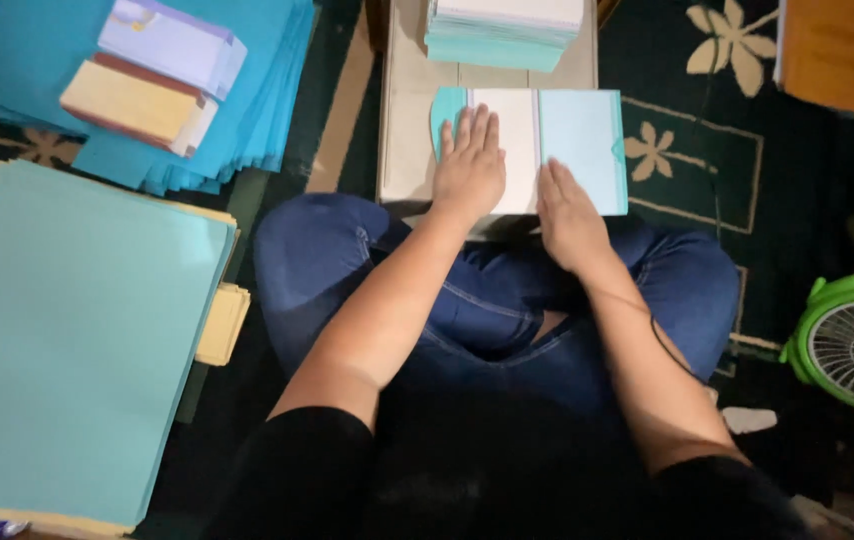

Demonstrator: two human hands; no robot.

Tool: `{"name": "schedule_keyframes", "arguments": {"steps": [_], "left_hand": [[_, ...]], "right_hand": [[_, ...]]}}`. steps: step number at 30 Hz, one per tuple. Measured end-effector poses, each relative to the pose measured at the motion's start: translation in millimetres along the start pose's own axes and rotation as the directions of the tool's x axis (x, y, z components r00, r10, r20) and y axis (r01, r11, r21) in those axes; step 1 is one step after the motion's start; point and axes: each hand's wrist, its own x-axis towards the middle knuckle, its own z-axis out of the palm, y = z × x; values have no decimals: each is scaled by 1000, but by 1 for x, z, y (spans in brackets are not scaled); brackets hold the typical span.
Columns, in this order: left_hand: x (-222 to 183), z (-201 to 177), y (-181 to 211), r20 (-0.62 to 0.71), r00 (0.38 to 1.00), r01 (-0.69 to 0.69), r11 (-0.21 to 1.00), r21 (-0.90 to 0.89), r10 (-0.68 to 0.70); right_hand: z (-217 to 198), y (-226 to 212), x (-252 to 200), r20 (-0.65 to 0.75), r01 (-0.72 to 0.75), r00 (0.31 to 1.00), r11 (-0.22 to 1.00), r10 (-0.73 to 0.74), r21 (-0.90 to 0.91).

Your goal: Assembling paper invitations by folding printed cards and inserting them into paper folders.

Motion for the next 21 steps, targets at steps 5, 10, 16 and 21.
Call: {"name": "schedule_keyframes", "arguments": {"steps": [5, 10, 16, 21], "left_hand": [[-2, 4, -5, -78, 997, -12, 997, -81, 6], [-1, 10, -5, -271, 960, -88, 994, -64, 67], [-31, -61, 6, -366, 820, -452, 890, 56, 439], [-29, -59, -23, -613, 666, -583, 809, -73, 425]], "right_hand": [[9, 18, 16, 38, -283, 951, 820, 306, 498], [-11, 3, 25, 123, -285, 933, 486, 338, 826], [-64, -25, 3, -410, 159, 903, 787, 129, 597], [-65, -13, -2, -619, 225, 749, 787, 237, 574]]}}
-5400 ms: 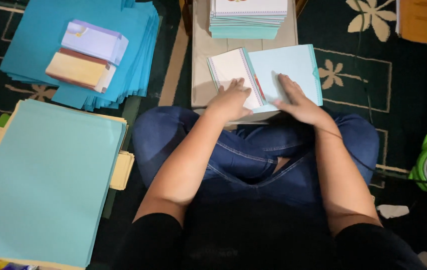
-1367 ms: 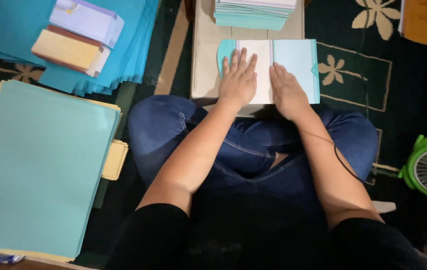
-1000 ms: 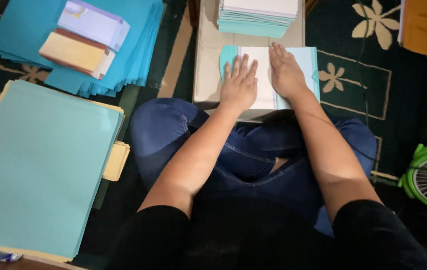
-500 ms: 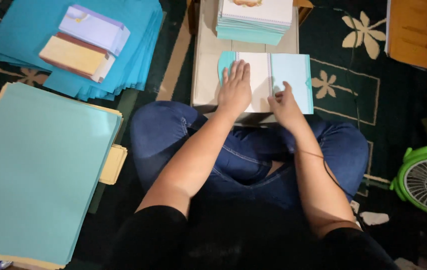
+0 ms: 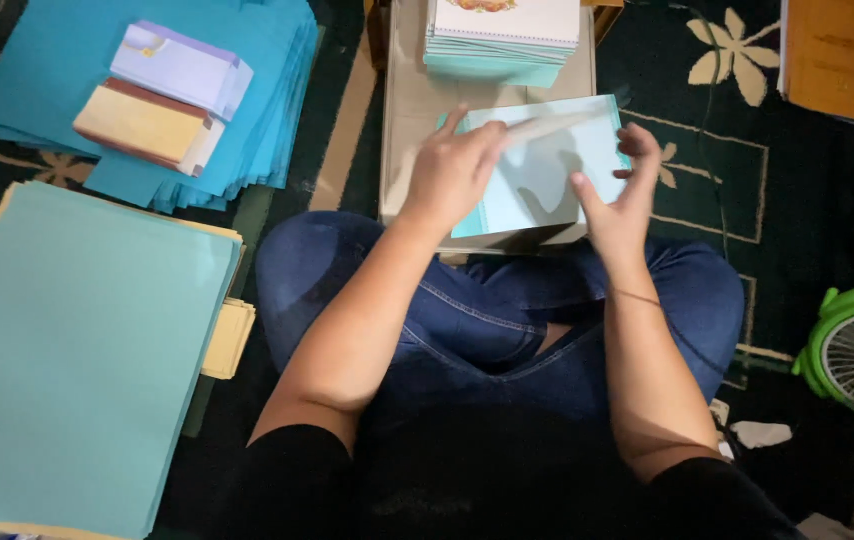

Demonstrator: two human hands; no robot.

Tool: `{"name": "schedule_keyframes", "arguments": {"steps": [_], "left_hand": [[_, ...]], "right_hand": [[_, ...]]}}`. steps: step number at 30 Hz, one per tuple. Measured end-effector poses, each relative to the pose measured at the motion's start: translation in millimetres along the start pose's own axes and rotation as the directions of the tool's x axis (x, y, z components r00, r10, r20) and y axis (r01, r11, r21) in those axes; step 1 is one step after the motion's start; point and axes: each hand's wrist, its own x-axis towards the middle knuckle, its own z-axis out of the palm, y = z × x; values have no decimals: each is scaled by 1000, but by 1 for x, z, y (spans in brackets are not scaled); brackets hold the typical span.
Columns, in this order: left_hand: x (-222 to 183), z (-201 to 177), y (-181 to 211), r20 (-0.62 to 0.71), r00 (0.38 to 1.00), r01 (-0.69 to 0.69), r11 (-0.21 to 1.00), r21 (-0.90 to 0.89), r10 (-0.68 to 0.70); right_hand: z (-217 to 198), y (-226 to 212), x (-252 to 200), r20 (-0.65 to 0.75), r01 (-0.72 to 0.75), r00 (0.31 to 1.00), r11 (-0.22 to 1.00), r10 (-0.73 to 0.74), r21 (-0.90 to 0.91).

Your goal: Assembling paper invitations by folding printed cards and inserting them into paper folders.

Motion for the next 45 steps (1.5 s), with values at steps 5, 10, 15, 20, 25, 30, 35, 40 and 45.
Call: {"name": "schedule_keyframes", "arguments": {"steps": [5, 10, 15, 20, 25, 30, 35, 40, 45], "left_hand": [[-7, 40, -28, -165, 709, 561, 690, -457, -686], [-7, 38, -3, 104, 778, 618, 784, 55, -620], [-14, 75, -26, 406, 760, 418, 861, 292, -507], [-13, 62, -14, 468, 757, 348, 887, 302, -456], [-20, 82, -28, 474, 749, 314, 877, 363, -464], [-29, 95, -41, 422, 792, 298, 883, 362, -441], [-24, 100, -44, 418, 803, 295, 892, 341, -425], [-24, 100, -49, 201, 945, 202, 943, 266, -259], [-26, 99, -52, 237, 964, 93, 987, 134, -123]], "right_hand": [[27, 12, -7, 320, -390, 898, 882, 301, 266], [44, 60, -15, 330, -292, 898, 955, 292, -52], [39, 26, -16, 456, -71, 876, 977, 158, -203], [34, 29, -22, 635, 173, 750, 870, 187, -461], [73, 62, 27, 717, 324, 670, 794, 191, -514], [95, 87, 58, 710, 370, 697, 799, 98, -473], [61, 73, 4, 715, 304, 696, 878, 61, -371], [32, 42, -18, 727, 114, 673, 951, 138, -286], [31, 70, -27, 356, -246, 905, 969, 232, -5]]}}
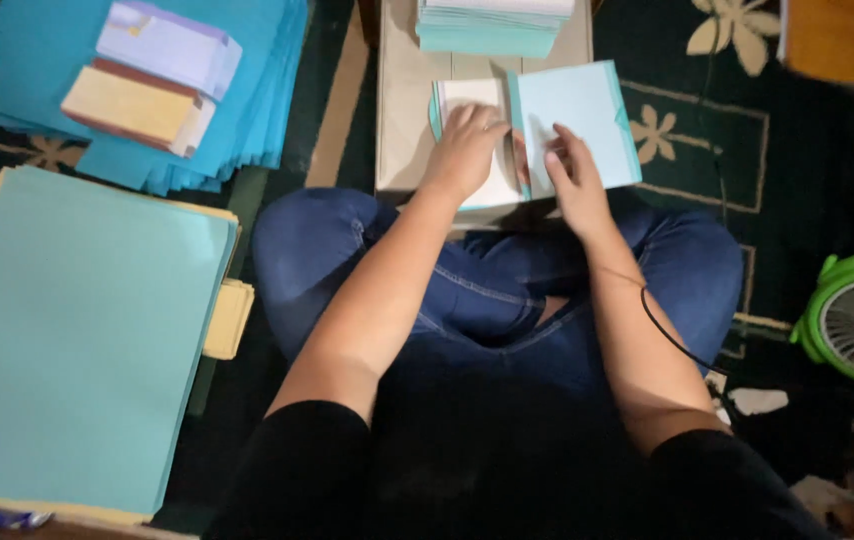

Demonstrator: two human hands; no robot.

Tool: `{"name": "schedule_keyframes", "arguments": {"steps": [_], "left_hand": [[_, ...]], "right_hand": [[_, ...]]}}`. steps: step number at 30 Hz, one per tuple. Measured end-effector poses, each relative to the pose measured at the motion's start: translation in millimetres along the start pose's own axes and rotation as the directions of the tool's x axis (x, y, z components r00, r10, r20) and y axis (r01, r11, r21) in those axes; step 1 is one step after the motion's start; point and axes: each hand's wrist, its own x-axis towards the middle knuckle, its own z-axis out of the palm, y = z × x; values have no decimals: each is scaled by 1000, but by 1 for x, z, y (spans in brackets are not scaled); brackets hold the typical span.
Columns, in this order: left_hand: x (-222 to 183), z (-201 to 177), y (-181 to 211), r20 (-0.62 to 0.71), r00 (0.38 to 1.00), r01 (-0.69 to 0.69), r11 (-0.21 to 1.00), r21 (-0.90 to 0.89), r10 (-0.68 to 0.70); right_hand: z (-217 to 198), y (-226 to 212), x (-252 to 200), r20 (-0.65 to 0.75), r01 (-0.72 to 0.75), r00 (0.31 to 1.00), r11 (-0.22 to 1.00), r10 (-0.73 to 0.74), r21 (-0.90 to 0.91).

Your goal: Assembling paper invitations by folding printed cards and inserting them into paper folders.

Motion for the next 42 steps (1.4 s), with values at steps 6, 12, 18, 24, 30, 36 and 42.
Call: {"name": "schedule_keyframes", "arguments": {"steps": [6, 12, 18, 24, 30, 36, 42], "left_hand": [[9, -28, 25, 402, 910, 176, 971, -162, -98], [8, -13, 20, 231, 972, -14, 988, -154, 50], [6, -18, 23, 103, 988, -102, 982, -158, 119], [3, -25, 28, 73, 997, -37, 998, -53, 41], [0, -25, 28, -100, 995, 2, 994, -112, -13], [0, -17, 25, -218, 975, -46, 997, -69, 30], [6, -6, 21, 81, 961, 248, 953, 174, -265]], "right_hand": [[-6, -12, 3, 73, -9, 997, 971, 27, -241], [-14, 11, 8, -14, -121, 993, 990, 120, -66], [-16, 8, 7, 12, -121, 993, 992, 121, 32], [-15, 9, 8, 11, -125, 992, 992, 125, 35], [-15, -14, 2, 19, -113, 994, 991, 112, 76], [-12, -66, -7, 315, 434, 882, 863, -350, -258], [-15, -65, -10, 303, 240, 940, 932, -154, -272]]}}
